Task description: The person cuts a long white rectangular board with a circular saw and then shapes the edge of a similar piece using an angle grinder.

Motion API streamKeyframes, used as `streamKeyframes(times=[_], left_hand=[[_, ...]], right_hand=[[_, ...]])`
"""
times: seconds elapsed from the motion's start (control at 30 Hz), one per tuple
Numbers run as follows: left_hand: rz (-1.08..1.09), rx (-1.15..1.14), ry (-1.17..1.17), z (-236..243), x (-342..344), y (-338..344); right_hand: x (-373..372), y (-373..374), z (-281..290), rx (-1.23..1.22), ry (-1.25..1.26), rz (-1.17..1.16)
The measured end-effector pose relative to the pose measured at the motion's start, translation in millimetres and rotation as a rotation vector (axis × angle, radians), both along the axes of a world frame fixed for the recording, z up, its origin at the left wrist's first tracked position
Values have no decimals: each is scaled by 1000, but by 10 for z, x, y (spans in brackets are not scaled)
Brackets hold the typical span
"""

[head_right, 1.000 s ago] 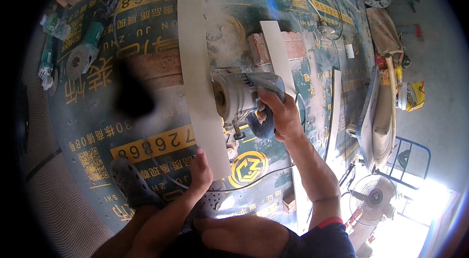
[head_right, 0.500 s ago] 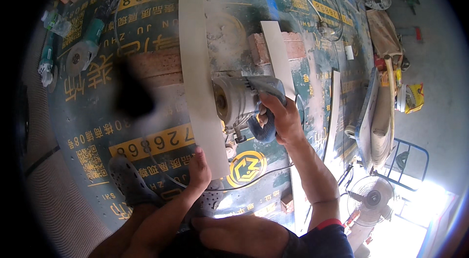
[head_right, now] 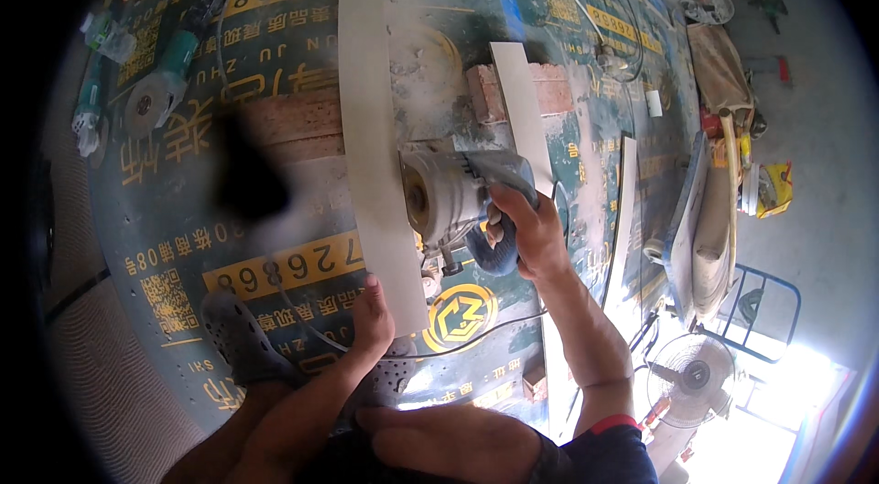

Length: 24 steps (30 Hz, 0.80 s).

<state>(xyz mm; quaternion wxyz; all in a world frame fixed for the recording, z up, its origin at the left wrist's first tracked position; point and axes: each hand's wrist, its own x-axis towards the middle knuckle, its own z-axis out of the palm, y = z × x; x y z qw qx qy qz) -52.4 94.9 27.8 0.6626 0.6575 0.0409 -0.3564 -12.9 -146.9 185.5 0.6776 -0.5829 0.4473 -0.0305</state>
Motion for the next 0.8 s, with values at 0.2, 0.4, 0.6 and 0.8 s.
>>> streamKeyframes(times=[0.2, 0.4, 0.6, 0.8], left_hand=[[-8, 31, -56, 75, 45, -13], [-28, 73, -48, 78, 48, -2], [-16, 75, -57, 100, 57, 0], [-4, 69, -67, 71, 40, -10]], right_hand=[[-55, -4, 6, -10, 21, -1], [-70, 15, 16, -12, 18, -8], [-99, 49, 46, -7, 37, -8], [-132, 61, 23, -15, 17, 2]])
